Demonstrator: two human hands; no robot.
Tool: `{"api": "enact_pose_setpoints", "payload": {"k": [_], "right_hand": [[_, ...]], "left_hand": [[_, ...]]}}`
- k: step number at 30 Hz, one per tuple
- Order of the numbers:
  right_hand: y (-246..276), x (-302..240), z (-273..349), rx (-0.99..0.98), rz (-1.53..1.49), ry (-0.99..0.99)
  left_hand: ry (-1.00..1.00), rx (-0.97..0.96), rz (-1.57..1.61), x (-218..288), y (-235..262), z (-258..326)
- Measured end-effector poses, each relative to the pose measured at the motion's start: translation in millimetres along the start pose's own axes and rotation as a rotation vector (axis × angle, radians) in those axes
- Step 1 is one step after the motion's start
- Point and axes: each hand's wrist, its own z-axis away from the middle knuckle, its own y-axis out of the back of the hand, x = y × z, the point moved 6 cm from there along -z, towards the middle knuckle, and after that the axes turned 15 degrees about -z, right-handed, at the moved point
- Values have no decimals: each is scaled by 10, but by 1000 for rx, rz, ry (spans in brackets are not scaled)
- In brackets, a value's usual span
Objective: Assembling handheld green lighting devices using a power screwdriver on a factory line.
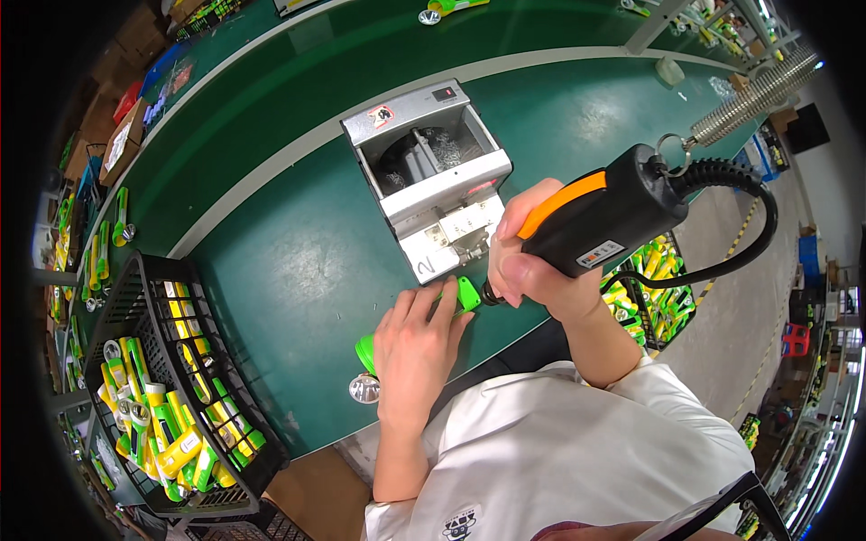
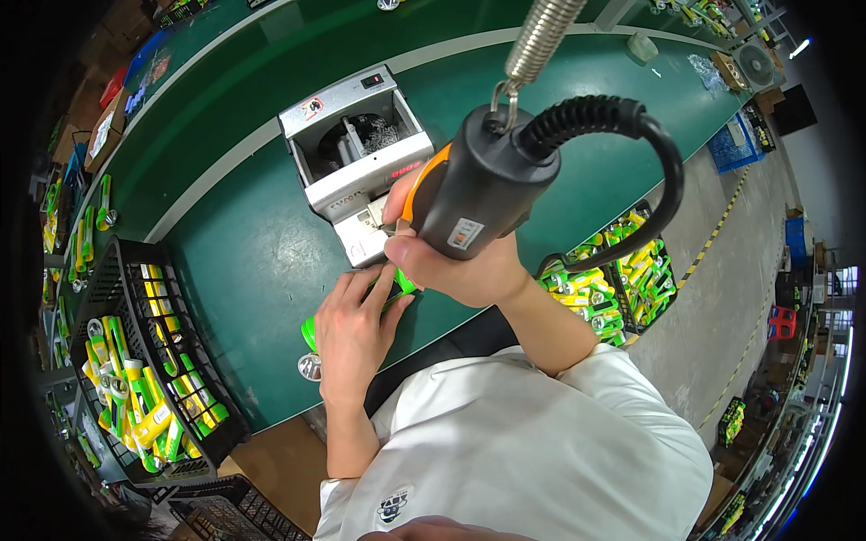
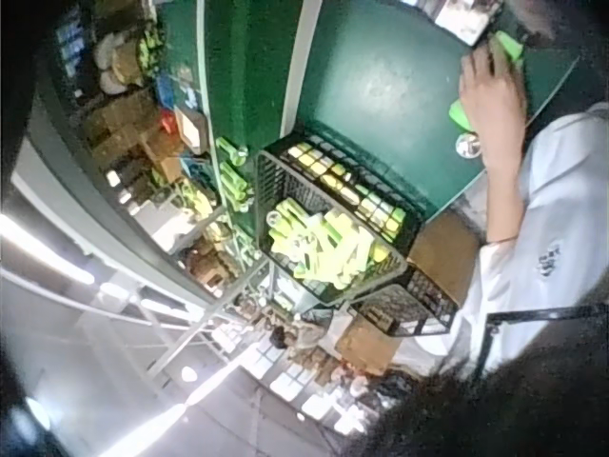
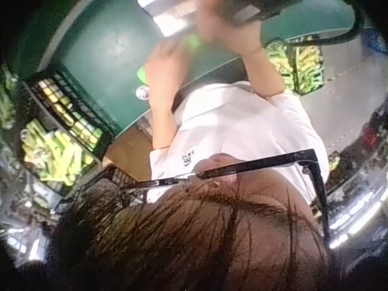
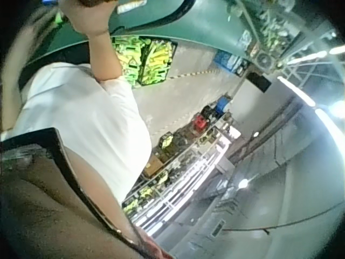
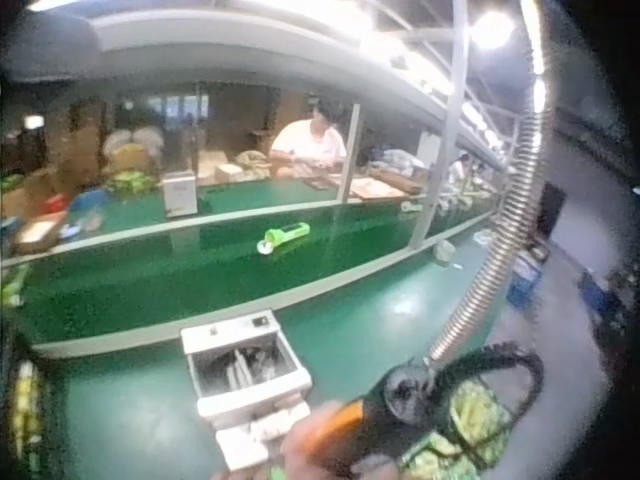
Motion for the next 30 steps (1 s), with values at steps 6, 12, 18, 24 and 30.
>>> {"api": "enact_pose_setpoints", "payload": {"k": [6,12,18,24,30], "right_hand": [[48,171,84,15,-68,13],[30,217,195,-57,-53,68],[-94,164,190,-330,45,158],[-137,131,201,-346,141,155],[-12,-157,119,-246,-198,209]], "left_hand": [[6,-9,8,-8,-30,11],[6,-10,20,-11,0,-15],[20,-44,31,-48,48,12],[-8,-29,22,-38,38,18],[-18,-2,17,15,17,-1]]}}
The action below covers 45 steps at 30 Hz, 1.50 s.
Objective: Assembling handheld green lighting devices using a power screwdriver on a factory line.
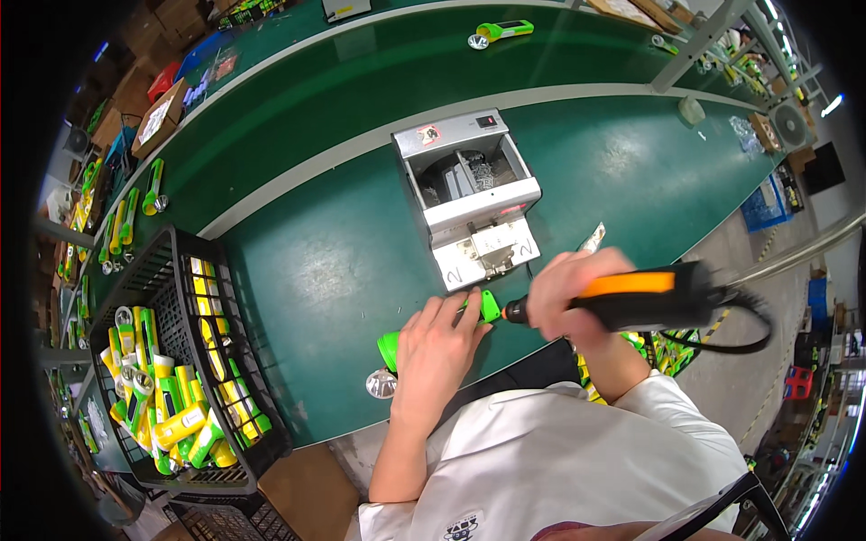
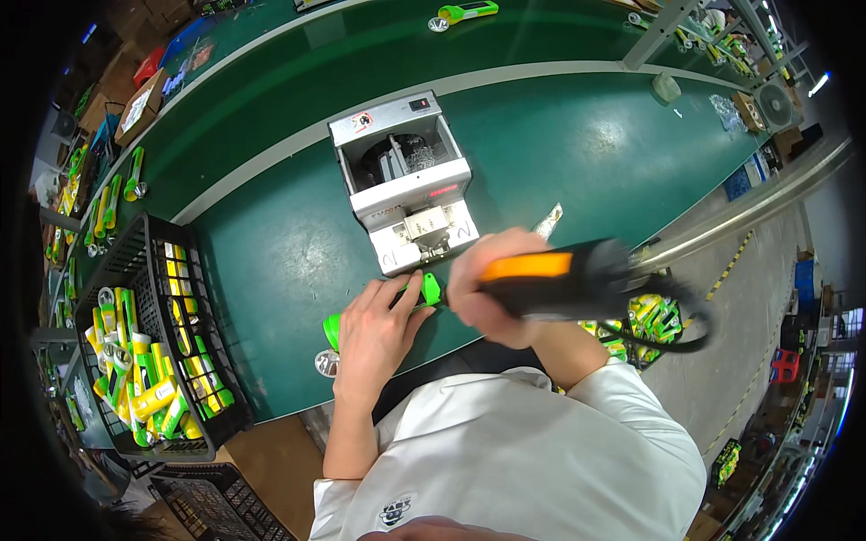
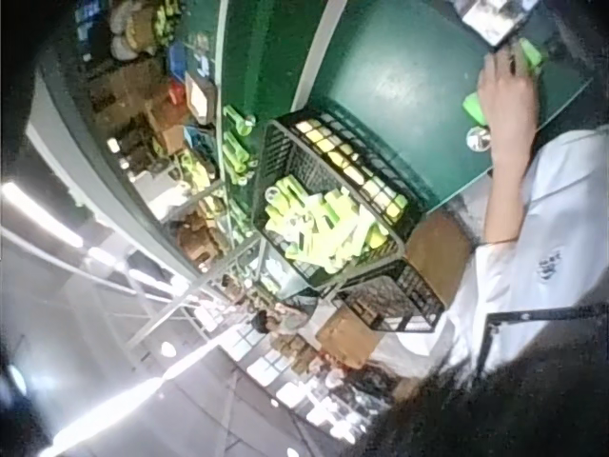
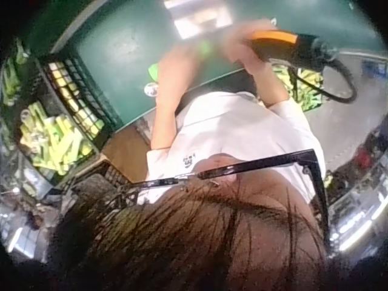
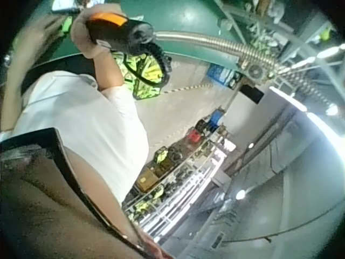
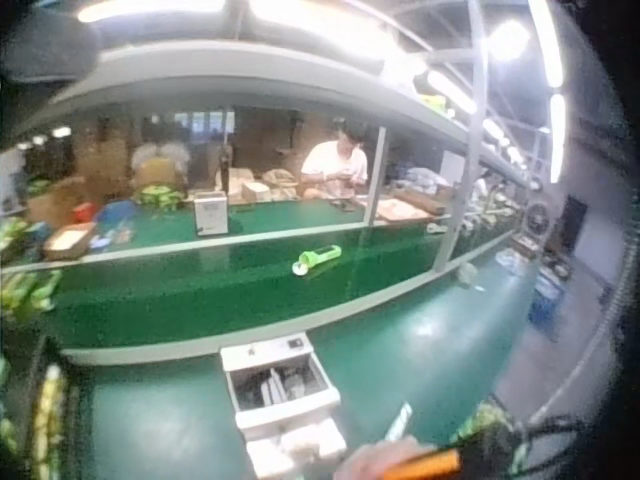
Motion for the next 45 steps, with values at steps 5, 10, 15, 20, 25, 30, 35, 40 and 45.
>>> {"api": "enact_pose_setpoints", "payload": {"k": [5,10,15,20,25,30,35,40,45], "right_hand": [[105,-278,-225,192,51,192],[99,-144,-329,198,90,173],[117,-40,-327,206,81,132],[18,138,-657,272,269,-149],[-24,385,-934,317,259,-466],[-13,140,-778,360,79,-187],[-35,72,-777,258,237,-116],[-62,142,-708,230,321,-105],[-179,85,-774,-141,674,201]], "left_hand": [[-94,-13,-11,307,-126,-112],[-162,19,-109,413,-106,-176],[-67,37,-66,3,224,51],[-39,-42,13,-239,227,186],[1,-33,87,-310,172,240],[5,-20,132,-313,149,213],[-1,6,137,-320,160,228],[5,3,172,-339,155,237],[-7,-4,175,-315,164,204]]}}
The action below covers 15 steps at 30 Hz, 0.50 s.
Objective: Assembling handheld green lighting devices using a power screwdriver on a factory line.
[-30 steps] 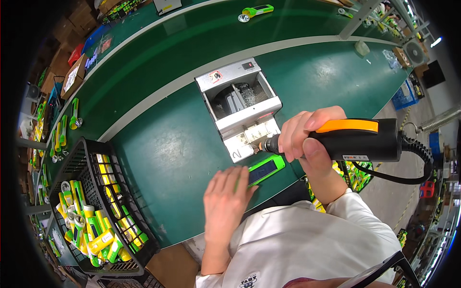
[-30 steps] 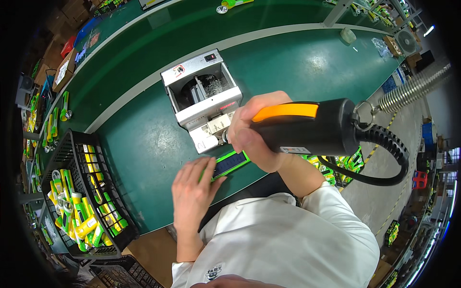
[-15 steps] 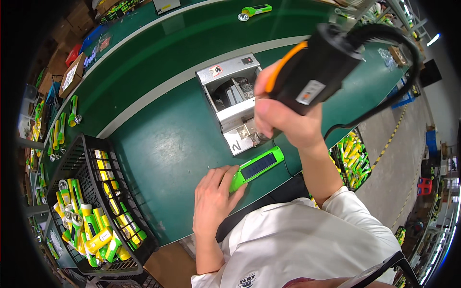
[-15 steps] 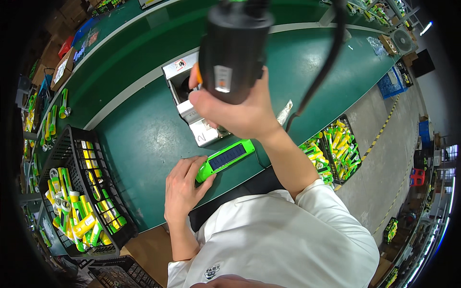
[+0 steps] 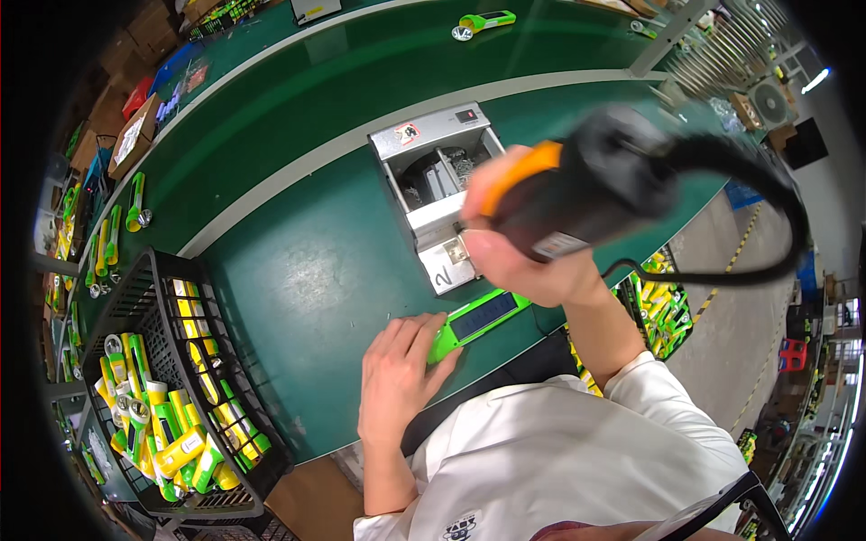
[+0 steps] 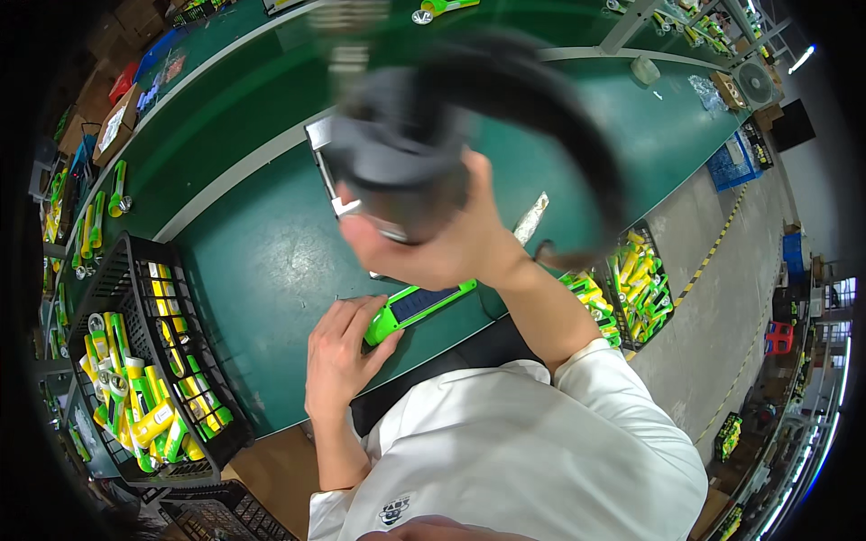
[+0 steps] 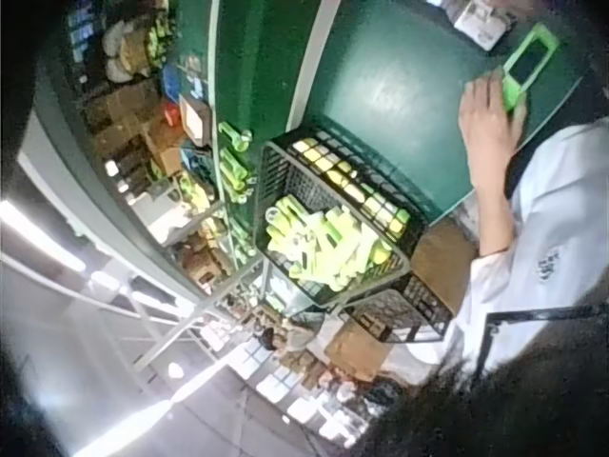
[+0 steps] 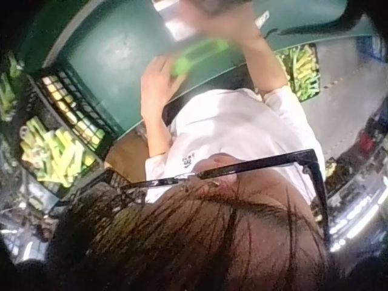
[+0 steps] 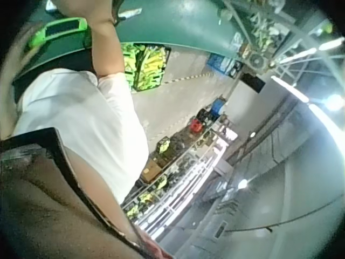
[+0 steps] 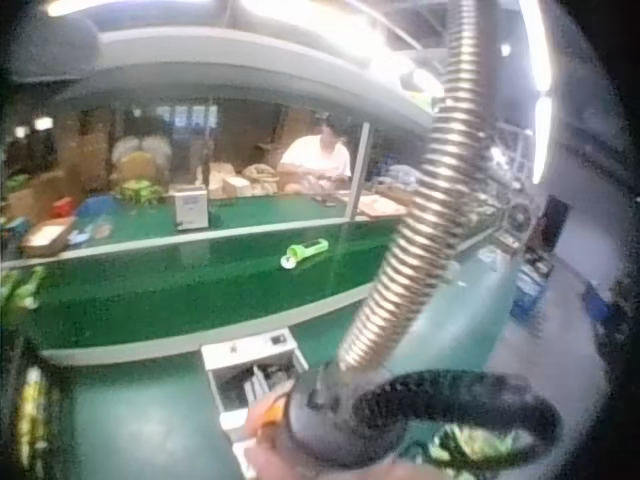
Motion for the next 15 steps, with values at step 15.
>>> {"api": "enact_pose_setpoints", "payload": {"k": [15], "right_hand": [[-10,93,42,316,-747,-639]], "left_hand": [[28,-2,117,113,-167,-149]]}}
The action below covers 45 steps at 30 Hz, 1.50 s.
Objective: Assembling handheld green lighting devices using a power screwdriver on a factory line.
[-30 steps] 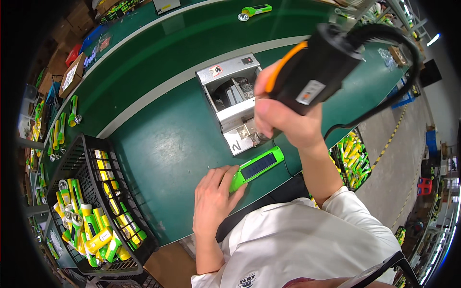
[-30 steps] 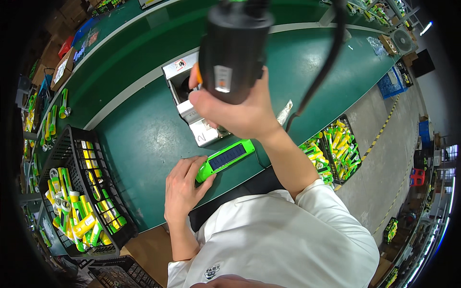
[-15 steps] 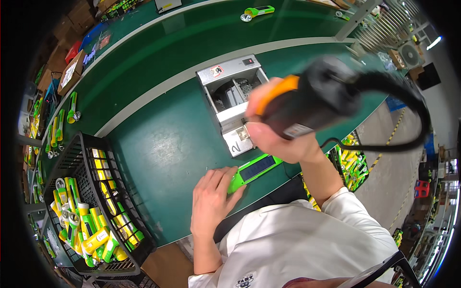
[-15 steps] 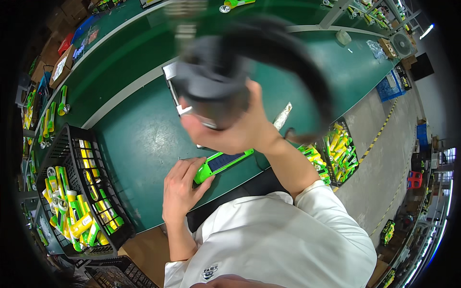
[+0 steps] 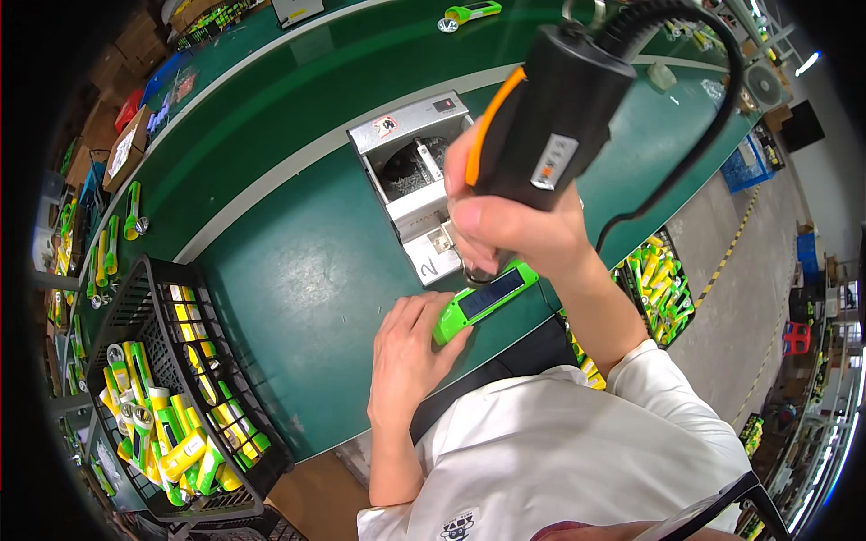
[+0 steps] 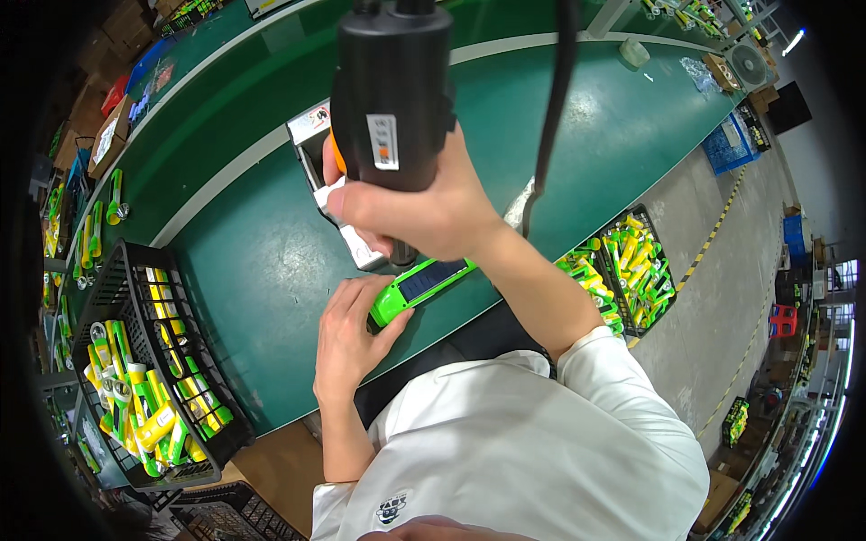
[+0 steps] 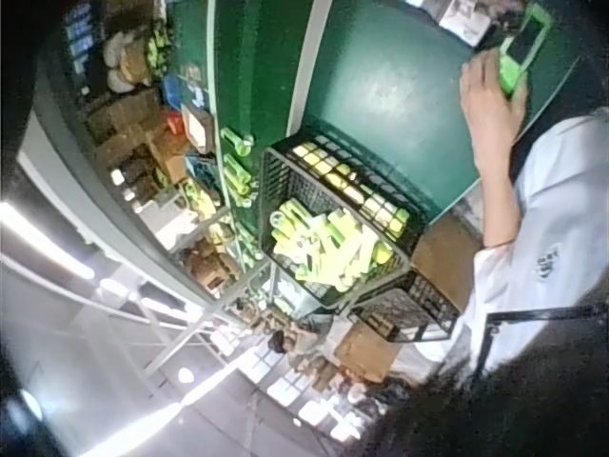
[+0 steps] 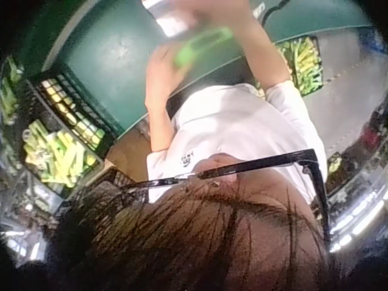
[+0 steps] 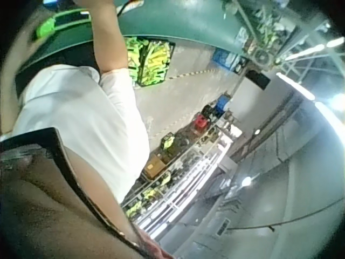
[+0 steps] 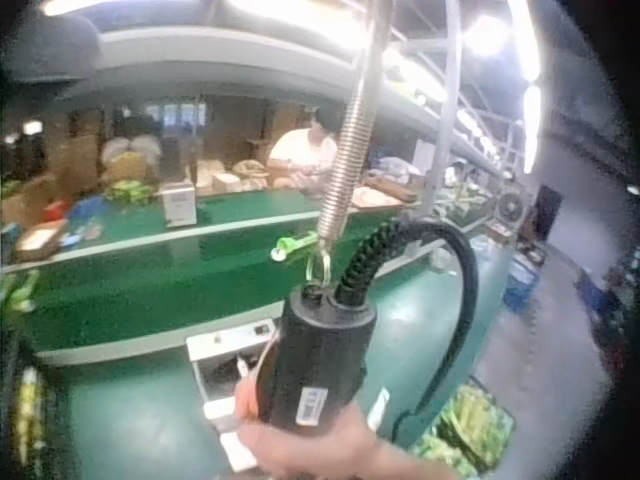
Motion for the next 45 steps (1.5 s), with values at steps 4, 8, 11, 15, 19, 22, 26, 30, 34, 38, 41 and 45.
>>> {"api": "enact_pose_setpoints", "payload": {"k": [4,8,11,15,19,22,26,30,34,38,41,45], "right_hand": [[-26,131,128,-16,112,33],[36,285,174,-32,95,29],[69,350,190,-35,73,21],[93,402,216,-34,129,50],[116,468,253,-31,121,47],[123,528,335,-87,96,84],[13,496,398,-324,266,127],[35,584,462,-267,174,46],[39,535,532,-345,473,196],[119,540,565,-269,332,126],[121,330,573,-257,198,187],[161,-107,477,-178,64,465]], "left_hand": [[11,-9,8,-28,-30,16],[2,9,3,-21,-30,24],[1,18,-3,-28,-43,27],[0,32,-1,-47,-43,32],[52,-48,-13,-104,-78,54],[47,-67,-31,-94,-54,25],[47,-65,52,-92,-3,41],[68,-118,72,-70,2,59],[12,-68,79,-60,0,69],[29,-109,92,-35,-2,44],[-6,-79,47,-40,-34,80],[7,-8,-8,29,13,55]]}}
